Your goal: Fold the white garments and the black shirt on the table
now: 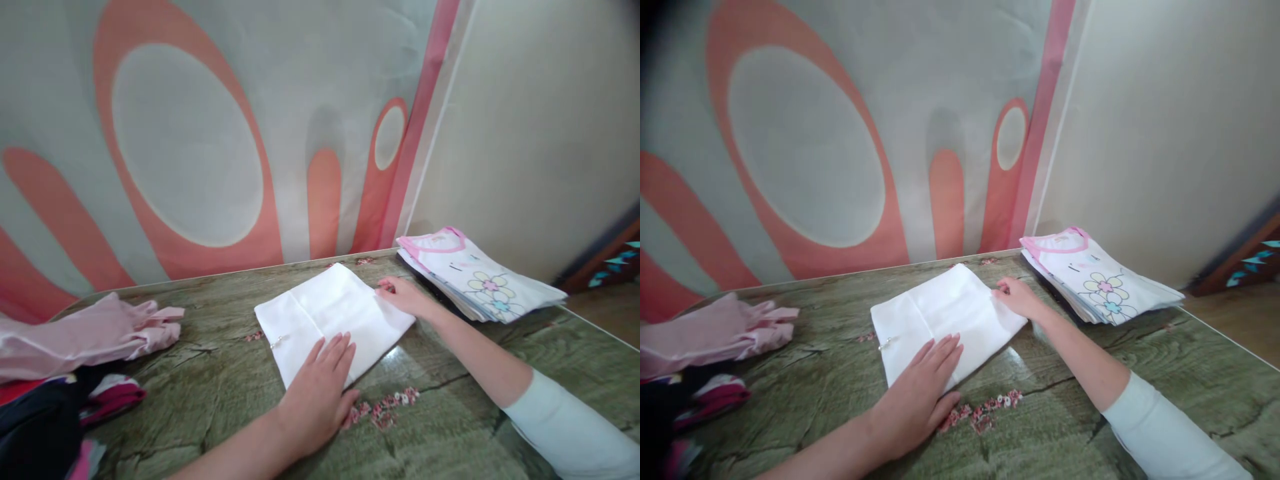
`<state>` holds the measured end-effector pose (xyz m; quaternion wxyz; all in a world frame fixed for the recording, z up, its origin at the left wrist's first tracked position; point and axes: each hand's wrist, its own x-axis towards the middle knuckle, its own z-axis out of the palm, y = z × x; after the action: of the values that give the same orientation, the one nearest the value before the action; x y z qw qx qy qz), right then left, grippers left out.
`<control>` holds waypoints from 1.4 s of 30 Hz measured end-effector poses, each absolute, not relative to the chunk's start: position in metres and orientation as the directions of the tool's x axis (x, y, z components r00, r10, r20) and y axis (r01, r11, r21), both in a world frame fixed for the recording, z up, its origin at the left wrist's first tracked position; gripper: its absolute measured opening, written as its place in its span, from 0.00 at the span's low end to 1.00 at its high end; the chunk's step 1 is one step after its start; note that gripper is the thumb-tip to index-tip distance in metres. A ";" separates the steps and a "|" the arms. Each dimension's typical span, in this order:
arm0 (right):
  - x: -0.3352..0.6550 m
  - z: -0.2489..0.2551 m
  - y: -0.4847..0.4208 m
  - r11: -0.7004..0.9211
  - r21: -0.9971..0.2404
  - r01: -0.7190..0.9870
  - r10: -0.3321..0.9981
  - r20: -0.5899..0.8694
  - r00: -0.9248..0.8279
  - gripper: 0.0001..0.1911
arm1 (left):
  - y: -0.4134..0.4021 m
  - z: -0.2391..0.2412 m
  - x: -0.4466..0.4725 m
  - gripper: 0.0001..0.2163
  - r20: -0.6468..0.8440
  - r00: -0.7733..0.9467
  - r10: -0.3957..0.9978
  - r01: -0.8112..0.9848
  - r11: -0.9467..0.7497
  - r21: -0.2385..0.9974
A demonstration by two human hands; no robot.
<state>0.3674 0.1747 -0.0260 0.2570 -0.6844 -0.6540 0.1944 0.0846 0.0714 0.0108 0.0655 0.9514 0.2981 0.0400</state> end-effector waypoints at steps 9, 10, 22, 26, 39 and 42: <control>0.380 -0.014 0.170 -0.030 -0.569 0.822 0.991 -0.127 -0.052 0.21 | 0.083 -0.002 0.083 0.17 0.113 0.768 0.631 0.594 -0.766 0.245; 0.381 -0.012 0.170 -0.024 -0.564 0.826 0.989 -0.133 -0.063 0.22 | 0.084 -0.002 0.082 0.17 0.124 0.757 0.641 0.597 -0.756 0.268; 0.389 -0.001 0.151 -0.156 -0.558 0.815 0.919 -0.384 -0.086 0.27 | 0.083 -0.007 0.081 0.19 0.127 0.762 0.635 0.586 -0.760 0.280; 0.384 -0.004 0.153 -0.107 -0.574 0.812 0.931 -0.344 -0.120 0.24 | 0.079 -0.003 0.081 0.23 0.041 0.796 0.604 0.581 -0.782 0.226; 0.414 -0.035 0.182 0.055 -0.559 0.827 0.998 0.000 -0.067 0.12 | 0.138 0.005 0.045 0.22 0.148 0.552 0.821 0.792 -0.571 0.213; 0.421 -0.048 0.190 0.043 -0.515 0.856 0.975 0.208 0.075 0.19 | 0.158 -0.004 0.030 0.22 0.129 0.435 0.891 0.861 -0.453 0.231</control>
<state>0.4206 0.1900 -0.0482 0.2679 -0.6826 -0.6708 0.1111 0.0303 0.1576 -0.0037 0.0652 0.8445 0.5187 0.1161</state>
